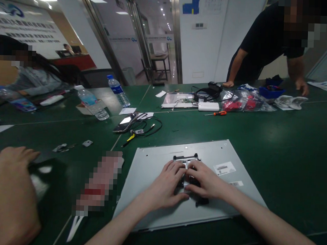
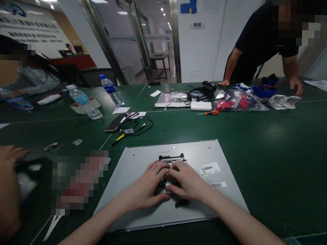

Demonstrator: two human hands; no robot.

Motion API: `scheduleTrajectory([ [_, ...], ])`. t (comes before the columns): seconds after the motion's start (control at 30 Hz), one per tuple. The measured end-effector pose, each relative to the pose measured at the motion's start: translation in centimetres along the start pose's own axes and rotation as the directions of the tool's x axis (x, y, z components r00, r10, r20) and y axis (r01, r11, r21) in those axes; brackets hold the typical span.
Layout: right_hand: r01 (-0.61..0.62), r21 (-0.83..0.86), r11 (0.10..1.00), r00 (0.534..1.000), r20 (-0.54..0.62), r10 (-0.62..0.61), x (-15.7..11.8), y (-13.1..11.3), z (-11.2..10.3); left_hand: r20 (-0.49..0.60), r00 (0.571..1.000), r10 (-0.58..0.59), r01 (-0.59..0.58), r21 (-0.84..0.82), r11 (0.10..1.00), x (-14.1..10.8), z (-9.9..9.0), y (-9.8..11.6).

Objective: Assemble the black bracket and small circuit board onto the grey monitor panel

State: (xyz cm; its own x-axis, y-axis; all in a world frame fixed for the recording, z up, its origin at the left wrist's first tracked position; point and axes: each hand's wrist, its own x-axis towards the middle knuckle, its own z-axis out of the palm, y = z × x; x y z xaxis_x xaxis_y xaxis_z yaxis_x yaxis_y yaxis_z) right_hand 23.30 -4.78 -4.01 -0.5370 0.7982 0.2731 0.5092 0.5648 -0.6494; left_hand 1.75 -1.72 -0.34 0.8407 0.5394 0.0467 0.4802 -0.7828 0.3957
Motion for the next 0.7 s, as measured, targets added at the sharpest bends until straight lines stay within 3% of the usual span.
scheduleTrajectory([
  [0.7,-0.002,-0.016,1.0,1.0,-0.024,0.002,0.01,-0.06,0.44,-0.001,1.0,-0.003,0.003,-0.002,1.0,-0.01,-0.02,0.02],
])
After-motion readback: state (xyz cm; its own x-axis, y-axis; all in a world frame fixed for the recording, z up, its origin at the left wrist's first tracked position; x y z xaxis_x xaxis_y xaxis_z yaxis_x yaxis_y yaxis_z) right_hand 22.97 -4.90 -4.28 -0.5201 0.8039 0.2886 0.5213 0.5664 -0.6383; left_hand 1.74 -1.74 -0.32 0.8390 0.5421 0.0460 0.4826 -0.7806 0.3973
